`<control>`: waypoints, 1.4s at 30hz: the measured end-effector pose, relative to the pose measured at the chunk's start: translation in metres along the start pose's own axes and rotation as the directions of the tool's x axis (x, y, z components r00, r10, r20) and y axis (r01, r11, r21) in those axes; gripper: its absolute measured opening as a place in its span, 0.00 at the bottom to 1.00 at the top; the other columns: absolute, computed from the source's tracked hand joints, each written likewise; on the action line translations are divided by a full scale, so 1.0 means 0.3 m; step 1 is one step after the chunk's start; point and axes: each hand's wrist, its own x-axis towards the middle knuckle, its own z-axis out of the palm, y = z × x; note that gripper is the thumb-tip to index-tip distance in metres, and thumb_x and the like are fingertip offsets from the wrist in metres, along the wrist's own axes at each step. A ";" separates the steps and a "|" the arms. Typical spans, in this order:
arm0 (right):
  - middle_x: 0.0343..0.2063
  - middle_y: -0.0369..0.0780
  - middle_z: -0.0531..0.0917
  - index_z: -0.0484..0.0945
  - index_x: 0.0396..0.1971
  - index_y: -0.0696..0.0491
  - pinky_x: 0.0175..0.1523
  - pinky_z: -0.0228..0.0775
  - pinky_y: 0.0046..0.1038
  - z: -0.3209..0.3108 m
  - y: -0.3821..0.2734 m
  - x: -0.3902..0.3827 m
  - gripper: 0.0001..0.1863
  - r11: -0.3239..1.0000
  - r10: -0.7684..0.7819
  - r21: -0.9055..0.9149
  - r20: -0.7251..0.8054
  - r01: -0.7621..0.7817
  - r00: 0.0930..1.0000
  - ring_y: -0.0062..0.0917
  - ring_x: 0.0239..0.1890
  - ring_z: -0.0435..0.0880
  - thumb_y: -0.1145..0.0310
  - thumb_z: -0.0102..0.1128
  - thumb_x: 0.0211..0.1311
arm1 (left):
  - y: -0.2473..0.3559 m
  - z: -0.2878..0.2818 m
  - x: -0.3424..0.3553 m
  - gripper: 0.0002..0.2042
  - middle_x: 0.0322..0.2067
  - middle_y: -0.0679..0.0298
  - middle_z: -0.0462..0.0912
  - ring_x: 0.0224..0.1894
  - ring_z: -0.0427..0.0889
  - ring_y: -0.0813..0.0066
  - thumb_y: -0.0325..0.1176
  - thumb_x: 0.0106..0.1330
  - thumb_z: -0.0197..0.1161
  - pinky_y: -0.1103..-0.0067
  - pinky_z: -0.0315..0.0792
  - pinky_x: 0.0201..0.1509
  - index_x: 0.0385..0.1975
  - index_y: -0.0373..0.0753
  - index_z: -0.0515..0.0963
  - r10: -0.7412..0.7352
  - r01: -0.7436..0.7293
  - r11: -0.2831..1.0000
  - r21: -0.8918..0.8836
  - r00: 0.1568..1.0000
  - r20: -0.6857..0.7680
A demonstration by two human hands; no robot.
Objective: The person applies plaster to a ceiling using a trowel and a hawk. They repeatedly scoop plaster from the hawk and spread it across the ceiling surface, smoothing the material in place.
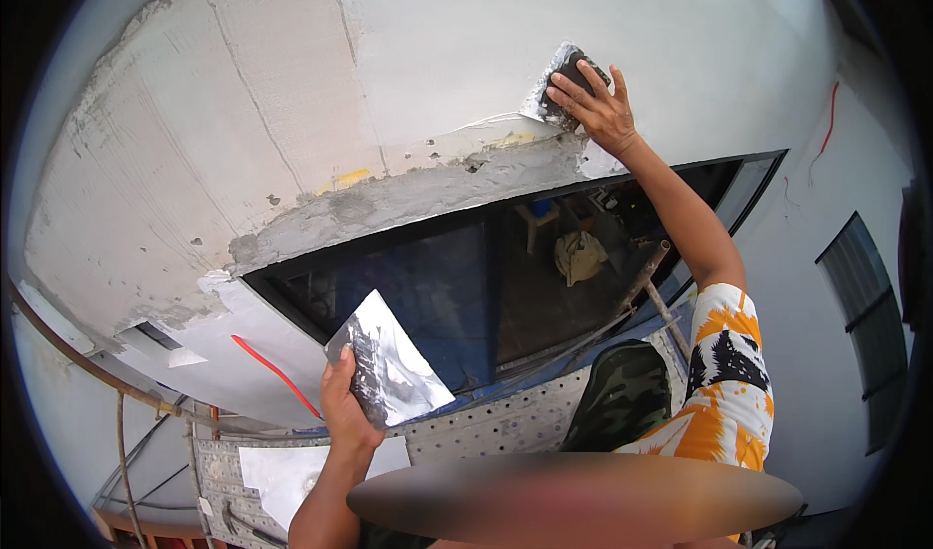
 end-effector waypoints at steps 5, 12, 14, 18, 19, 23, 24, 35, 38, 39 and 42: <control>0.68 0.24 0.73 0.76 0.64 0.31 0.75 0.41 0.58 0.056 0.189 -0.344 0.33 0.981 0.194 0.009 0.000 -0.194 0.981 0.32 0.73 0.65 0.80 0.53 0.61 | -0.011 0.001 0.005 0.13 0.45 0.62 0.84 0.44 0.85 0.73 0.35 0.77 0.54 0.74 0.79 0.52 0.54 0.35 0.74 0.009 -0.006 0.998 0.067 0.999 -0.049; 0.66 0.34 0.75 0.75 0.64 0.41 0.69 0.61 0.50 -0.016 0.047 -0.685 0.35 0.888 0.435 0.035 0.268 -0.459 0.860 0.39 0.69 0.69 0.82 0.55 0.54 | -0.030 0.032 0.004 0.14 0.46 0.62 0.84 0.46 0.85 0.72 0.36 0.78 0.53 0.73 0.79 0.53 0.55 0.36 0.75 0.027 -0.018 0.998 0.062 0.990 -0.141; 0.60 0.40 0.80 0.77 0.61 0.46 0.65 0.68 0.41 -0.112 -0.106 -0.619 0.33 0.805 0.488 0.243 0.249 -0.542 0.837 0.44 0.62 0.75 0.83 0.54 0.52 | -0.038 0.044 0.015 0.12 0.45 0.62 0.85 0.44 0.86 0.71 0.37 0.78 0.52 0.70 0.82 0.52 0.52 0.37 0.75 0.019 -0.021 1.000 -0.016 0.994 -0.108; 0.43 0.44 0.86 0.76 0.54 0.60 0.29 0.84 0.35 -0.357 -0.505 -0.280 0.17 -0.705 0.285 0.442 0.893 -0.555 0.349 0.29 0.37 0.89 0.65 0.52 0.75 | -0.048 0.072 0.034 0.15 0.45 0.68 0.84 0.44 0.83 0.82 0.41 0.79 0.53 0.80 0.78 0.51 0.54 0.37 0.76 0.375 -0.383 0.914 -0.130 0.923 -0.086; 0.42 0.43 0.85 0.72 0.57 0.59 0.25 0.84 0.35 -0.419 -0.577 -0.177 0.19 -0.849 0.134 0.327 0.893 -0.414 0.431 0.31 0.36 0.89 0.64 0.52 0.73 | -0.036 0.077 0.049 0.17 0.45 0.70 0.83 0.45 0.80 0.86 0.42 0.80 0.52 0.82 0.75 0.53 0.56 0.36 0.76 0.523 -0.525 0.847 -0.084 0.851 -0.050; 0.40 0.39 0.85 0.76 0.52 0.54 0.26 0.83 0.35 -0.588 -0.757 0.186 0.17 -0.898 -0.343 -0.198 0.874 -0.393 0.344 0.29 0.33 0.88 0.60 0.53 0.70 | 0.008 0.093 0.047 0.21 0.38 0.75 0.80 0.38 0.73 0.93 0.42 0.79 0.54 0.87 0.72 0.45 0.62 0.34 0.74 0.814 -0.821 0.566 0.068 0.570 0.113; 0.39 0.39 0.85 0.77 0.51 0.55 0.30 0.84 0.35 -0.610 -0.785 0.247 0.17 -0.886 -0.403 -0.260 0.841 -0.384 0.360 0.28 0.33 0.88 0.61 0.52 0.71 | 0.010 0.100 0.034 0.21 0.50 0.64 0.79 0.51 0.74 0.79 0.40 0.78 0.54 0.79 0.69 0.57 0.64 0.34 0.72 0.862 -0.901 0.406 0.154 0.433 0.264; 0.44 0.43 0.85 0.79 0.52 0.62 0.41 0.79 0.28 -0.665 -0.537 0.470 0.17 -0.974 0.031 0.175 0.736 -0.145 0.676 0.25 0.41 0.86 0.65 0.59 0.73 | 0.015 -0.016 -0.057 0.17 0.53 0.52 0.83 0.56 0.83 0.59 0.29 0.74 0.57 0.74 0.77 0.59 0.61 0.37 0.75 0.599 -0.760 0.074 0.646 0.552 0.580; 0.58 0.48 0.77 0.74 0.58 0.66 0.62 0.73 0.38 -0.682 -0.585 0.476 0.22 -0.906 0.292 0.415 0.751 -0.080 0.593 0.34 0.57 0.79 0.63 0.55 0.76 | 0.082 -0.006 -0.050 0.13 0.41 0.62 0.84 0.39 0.84 0.72 0.36 0.79 0.49 0.74 0.80 0.49 0.50 0.35 0.76 0.590 -0.525 0.790 0.317 0.792 -0.158; 0.60 0.49 0.75 0.72 0.59 0.67 0.65 0.70 0.40 -0.690 -0.665 0.467 0.24 -0.907 0.315 0.421 0.676 0.002 0.666 0.36 0.60 0.77 0.62 0.53 0.77 | 0.107 0.004 -0.051 0.12 0.41 0.62 0.84 0.39 0.84 0.72 0.36 0.79 0.49 0.73 0.80 0.49 0.48 0.35 0.76 0.419 -0.460 0.885 -0.073 0.855 -0.304; 0.62 0.51 0.73 0.70 0.64 0.63 0.68 0.64 0.43 -0.741 -0.863 0.429 0.23 -0.693 0.234 0.712 0.070 0.116 0.970 0.41 0.63 0.74 0.63 0.51 0.78 | 0.137 0.006 -0.122 0.11 0.41 0.60 0.83 0.41 0.85 0.70 0.34 0.78 0.48 0.70 0.81 0.51 0.48 0.35 0.75 0.131 -0.273 0.904 -0.328 0.909 -0.397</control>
